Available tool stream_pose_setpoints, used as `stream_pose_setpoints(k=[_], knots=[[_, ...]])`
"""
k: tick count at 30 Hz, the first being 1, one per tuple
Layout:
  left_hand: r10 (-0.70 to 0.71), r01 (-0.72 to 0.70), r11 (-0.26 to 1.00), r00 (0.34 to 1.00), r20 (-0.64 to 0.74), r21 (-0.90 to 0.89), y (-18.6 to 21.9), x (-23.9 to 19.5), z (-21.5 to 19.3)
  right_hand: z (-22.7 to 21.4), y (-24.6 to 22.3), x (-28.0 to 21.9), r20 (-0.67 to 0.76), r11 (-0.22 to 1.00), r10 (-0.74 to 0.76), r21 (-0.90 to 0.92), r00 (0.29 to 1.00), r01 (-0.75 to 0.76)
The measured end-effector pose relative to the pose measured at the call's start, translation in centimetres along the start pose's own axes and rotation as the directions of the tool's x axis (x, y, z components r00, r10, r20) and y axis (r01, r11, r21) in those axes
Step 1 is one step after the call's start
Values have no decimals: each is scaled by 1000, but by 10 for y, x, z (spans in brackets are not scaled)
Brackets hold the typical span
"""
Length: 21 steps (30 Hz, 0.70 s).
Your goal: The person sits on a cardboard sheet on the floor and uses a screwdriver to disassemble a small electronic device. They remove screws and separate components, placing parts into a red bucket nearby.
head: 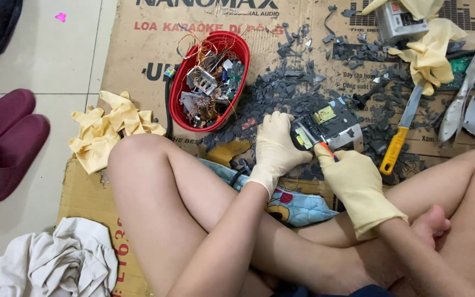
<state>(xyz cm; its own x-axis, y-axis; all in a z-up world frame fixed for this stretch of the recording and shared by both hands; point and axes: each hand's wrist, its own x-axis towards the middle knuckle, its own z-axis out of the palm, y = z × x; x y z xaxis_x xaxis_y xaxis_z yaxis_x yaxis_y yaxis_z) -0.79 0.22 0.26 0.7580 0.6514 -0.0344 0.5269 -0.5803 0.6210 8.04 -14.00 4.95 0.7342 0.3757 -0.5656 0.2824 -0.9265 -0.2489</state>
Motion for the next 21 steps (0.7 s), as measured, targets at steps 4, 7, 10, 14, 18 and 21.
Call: stream_pose_setpoints(k=[4,7,10,14,18,21], knots=[[-31,29,998,999,-45,-48,4,-3,0,-18,-14,-2,30,1000,5,-19,1000,-4],[-61,62,998,997,-52,19,10,-4,0,-34,-25,-6,56,998,32,-52,998,-29],[-53,78,986,985,-163,149,16,-5,2,-46,-36,-11,120,996,57,-74,991,-49],[-99,137,968,978,-181,211,18,-9,-1,-48,-54,-12,154,989,97,-126,983,-78],[-11,72,977,958,-288,202,8,-5,11,-48,-74,-3,203,972,140,-215,969,-96],[45,34,974,940,-338,225,0,-4,21,-56,-94,-15,210,973,149,-208,966,-104]])
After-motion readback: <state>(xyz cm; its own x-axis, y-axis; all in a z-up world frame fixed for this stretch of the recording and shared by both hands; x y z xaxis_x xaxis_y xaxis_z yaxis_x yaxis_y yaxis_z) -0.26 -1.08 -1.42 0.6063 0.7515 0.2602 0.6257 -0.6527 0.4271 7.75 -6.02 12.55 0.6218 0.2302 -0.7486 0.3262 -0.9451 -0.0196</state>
